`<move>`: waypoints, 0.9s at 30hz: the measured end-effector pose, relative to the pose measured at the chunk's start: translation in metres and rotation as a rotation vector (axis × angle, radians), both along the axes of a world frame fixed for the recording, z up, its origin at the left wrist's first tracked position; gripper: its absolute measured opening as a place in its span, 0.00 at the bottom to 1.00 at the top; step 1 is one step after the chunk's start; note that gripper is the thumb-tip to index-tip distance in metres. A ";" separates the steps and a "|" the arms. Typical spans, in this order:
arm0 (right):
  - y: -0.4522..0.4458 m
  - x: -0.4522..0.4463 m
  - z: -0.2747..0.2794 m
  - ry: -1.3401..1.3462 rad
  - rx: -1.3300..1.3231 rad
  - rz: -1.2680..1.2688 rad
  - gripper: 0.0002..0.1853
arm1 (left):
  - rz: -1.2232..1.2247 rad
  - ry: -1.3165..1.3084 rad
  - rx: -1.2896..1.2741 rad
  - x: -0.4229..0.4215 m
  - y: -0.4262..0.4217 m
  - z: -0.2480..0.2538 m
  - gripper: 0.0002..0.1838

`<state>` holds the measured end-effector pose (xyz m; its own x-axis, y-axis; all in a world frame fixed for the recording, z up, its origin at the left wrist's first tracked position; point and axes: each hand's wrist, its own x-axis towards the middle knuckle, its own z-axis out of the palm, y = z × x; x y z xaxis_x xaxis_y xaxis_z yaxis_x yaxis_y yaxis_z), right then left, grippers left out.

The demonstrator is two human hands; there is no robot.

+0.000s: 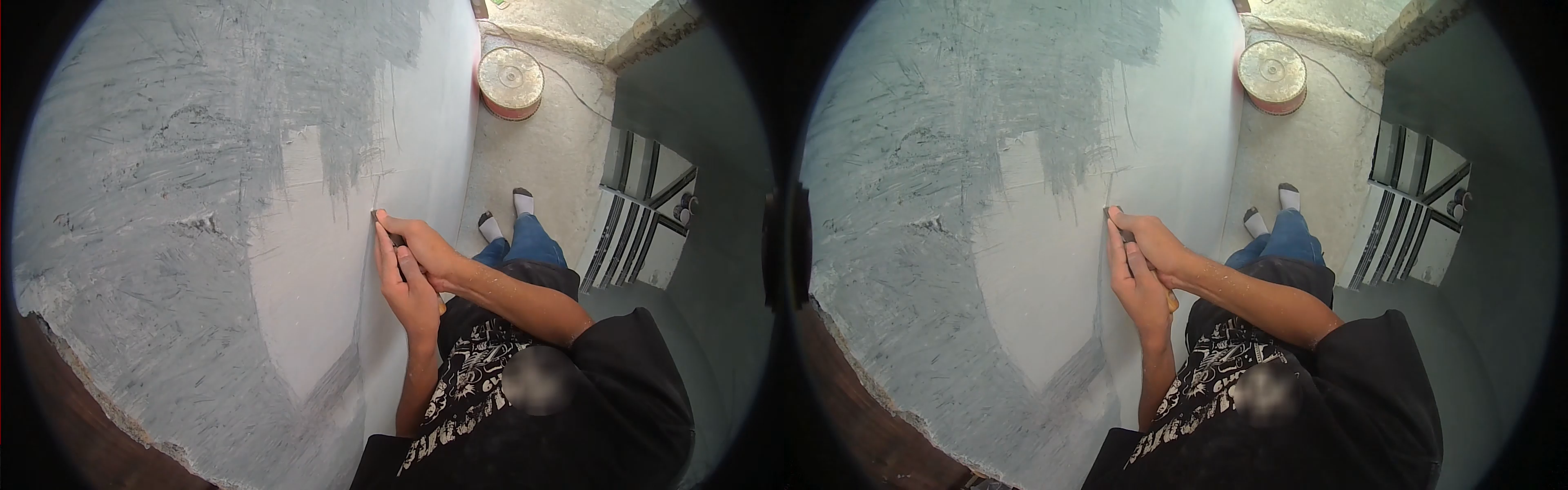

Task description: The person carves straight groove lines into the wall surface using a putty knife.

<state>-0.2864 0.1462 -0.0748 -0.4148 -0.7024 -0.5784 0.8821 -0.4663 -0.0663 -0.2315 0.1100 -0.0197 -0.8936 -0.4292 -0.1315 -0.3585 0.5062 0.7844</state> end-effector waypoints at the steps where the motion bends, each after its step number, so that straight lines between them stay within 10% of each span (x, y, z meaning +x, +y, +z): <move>1: -0.003 0.004 0.002 -0.001 0.018 -0.011 0.22 | -0.012 0.003 -0.016 0.002 -0.003 0.000 0.27; 27: 0.002 -0.014 0.007 -0.004 0.035 -0.014 0.23 | 0.004 -0.011 0.006 -0.010 0.001 0.000 0.27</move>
